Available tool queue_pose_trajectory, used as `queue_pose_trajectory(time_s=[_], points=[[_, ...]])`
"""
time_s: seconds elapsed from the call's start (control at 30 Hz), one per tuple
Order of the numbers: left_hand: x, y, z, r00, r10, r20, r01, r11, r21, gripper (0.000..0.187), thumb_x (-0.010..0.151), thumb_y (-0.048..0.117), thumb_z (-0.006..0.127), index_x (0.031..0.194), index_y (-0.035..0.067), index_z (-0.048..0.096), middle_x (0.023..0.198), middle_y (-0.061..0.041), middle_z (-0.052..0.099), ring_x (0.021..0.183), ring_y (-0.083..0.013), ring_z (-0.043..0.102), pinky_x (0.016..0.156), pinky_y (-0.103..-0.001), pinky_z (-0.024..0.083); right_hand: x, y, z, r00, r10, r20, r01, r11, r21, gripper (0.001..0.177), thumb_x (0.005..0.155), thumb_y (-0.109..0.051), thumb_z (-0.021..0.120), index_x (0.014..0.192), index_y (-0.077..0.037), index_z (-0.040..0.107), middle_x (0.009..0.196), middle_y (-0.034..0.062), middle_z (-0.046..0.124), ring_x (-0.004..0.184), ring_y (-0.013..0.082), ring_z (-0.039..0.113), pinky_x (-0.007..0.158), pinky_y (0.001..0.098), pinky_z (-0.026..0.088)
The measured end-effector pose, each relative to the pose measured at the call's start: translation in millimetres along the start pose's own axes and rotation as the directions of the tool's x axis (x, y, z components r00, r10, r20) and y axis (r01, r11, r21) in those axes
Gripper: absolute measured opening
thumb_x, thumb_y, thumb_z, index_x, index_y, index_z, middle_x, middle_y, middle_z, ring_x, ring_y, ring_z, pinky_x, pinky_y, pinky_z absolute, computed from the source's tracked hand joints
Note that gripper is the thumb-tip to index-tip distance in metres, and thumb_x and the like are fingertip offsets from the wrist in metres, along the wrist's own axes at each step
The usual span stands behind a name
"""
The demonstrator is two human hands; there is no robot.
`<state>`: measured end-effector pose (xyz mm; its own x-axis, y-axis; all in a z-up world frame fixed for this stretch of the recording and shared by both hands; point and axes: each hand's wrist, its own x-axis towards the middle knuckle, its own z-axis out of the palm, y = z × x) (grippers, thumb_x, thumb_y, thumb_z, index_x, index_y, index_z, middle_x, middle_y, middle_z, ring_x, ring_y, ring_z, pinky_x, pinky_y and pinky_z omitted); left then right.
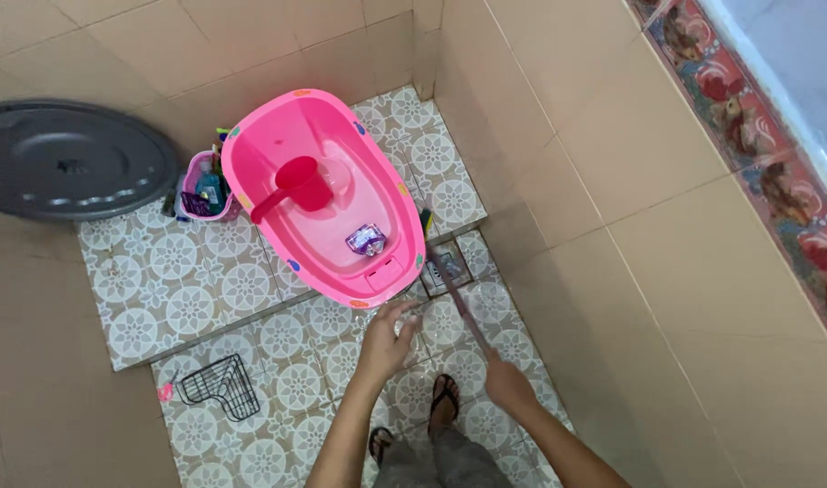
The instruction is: Scrubbing tiled bathroom floor with a brush and water.
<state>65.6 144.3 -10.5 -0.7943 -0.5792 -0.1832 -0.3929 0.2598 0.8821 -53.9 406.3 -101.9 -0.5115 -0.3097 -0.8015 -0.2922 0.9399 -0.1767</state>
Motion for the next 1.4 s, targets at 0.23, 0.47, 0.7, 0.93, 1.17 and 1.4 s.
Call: queue_pose_trajectory(time_s=[0.23,0.47,0.7,0.93,1.17,1.4], points=[[-10.9,-18.8,-20.2,0.999,0.045,-0.002,-0.045,0.998,0.032,0.034,0.093,0.017,0.067,0.125,0.003,0.069,0.128,-0.021,0.067,0.12,-0.0386,0.063,0.103,-0.043,0.047,29.7,6.5,31.9,0.998,0.017,-0.068,-0.009,0.994,0.107,0.048,0.101,-0.026,0.045,0.145,-0.008,0.053,0.109,0.0263,0.071,0.097,0.043,0.071,0.085,0.0542,0.055],[-39.9,-41.8,-38.1,1.0,0.027,0.009,-0.028,0.998,0.05,0.038,0.09,0.014,0.066,0.126,0.005,0.069,0.128,-0.019,0.066,0.119,-0.0374,0.064,0.101,-0.041,0.049,-48.4,-7.7,55.6,1.0,0.01,-0.003,-0.01,1.0,-0.001,0.058,0.104,-0.022,0.041,0.16,-0.008,0.03,0.094,0.0237,0.074,0.08,0.0383,0.072,0.071,0.0527,0.057],[-79.7,-50.6,-58.7,0.999,0.045,0.004,-0.045,0.997,0.06,0.036,0.091,0.016,0.065,0.125,0.005,0.069,0.129,-0.02,0.067,0.121,-0.038,0.063,0.104,-0.041,0.048,-1.3,10.3,114.1,0.993,-0.014,-0.118,0.014,1.0,-0.002,0.052,0.102,-0.019,0.046,0.153,-0.008,0.041,0.099,0.0226,0.073,0.084,0.0382,0.072,0.073,0.0531,0.057],[-109.0,-61.3,-72.0,0.998,0.058,-0.032,-0.056,0.996,0.072,0.035,0.096,0.021,0.064,0.128,0.007,0.07,0.13,-0.022,0.065,0.124,-0.0391,0.061,0.105,-0.043,0.046,-74.1,-27.6,115.2,0.997,0.064,-0.037,-0.068,0.99,-0.124,0.063,0.101,-0.02,0.039,0.162,-0.011,0.025,0.114,0.0243,0.071,0.097,0.0408,0.073,0.082,0.0548,0.06],[-122.6,-63.0,-87.3,0.998,0.045,-0.054,-0.039,0.993,0.108,0.037,0.094,0.022,0.066,0.127,0.007,0.069,0.128,-0.021,0.066,0.121,-0.039,0.062,0.103,-0.043,0.048,-23.6,-37.0,102.8,0.981,0.017,-0.193,-0.022,1.0,-0.022,0.054,0.098,-0.019,0.042,0.151,-0.007,0.043,0.117,0.0275,0.071,0.105,0.0442,0.069,0.091,0.0552,0.055],[-131.4,-63.1,-99.9,0.996,0.039,-0.075,-0.035,0.998,0.05,0.035,0.095,0.021,0.065,0.126,0.006,0.068,0.124,-0.018,0.069,0.117,-0.0355,0.066,0.102,-0.041,0.051,-68.3,-34.7,129.8,0.995,0.07,-0.077,-0.076,0.993,-0.087,0.057,0.105,-0.029,0.033,0.158,-0.009,0.032,0.12,0.0254,0.071,0.109,0.0404,0.071,0.093,0.0525,0.057]])
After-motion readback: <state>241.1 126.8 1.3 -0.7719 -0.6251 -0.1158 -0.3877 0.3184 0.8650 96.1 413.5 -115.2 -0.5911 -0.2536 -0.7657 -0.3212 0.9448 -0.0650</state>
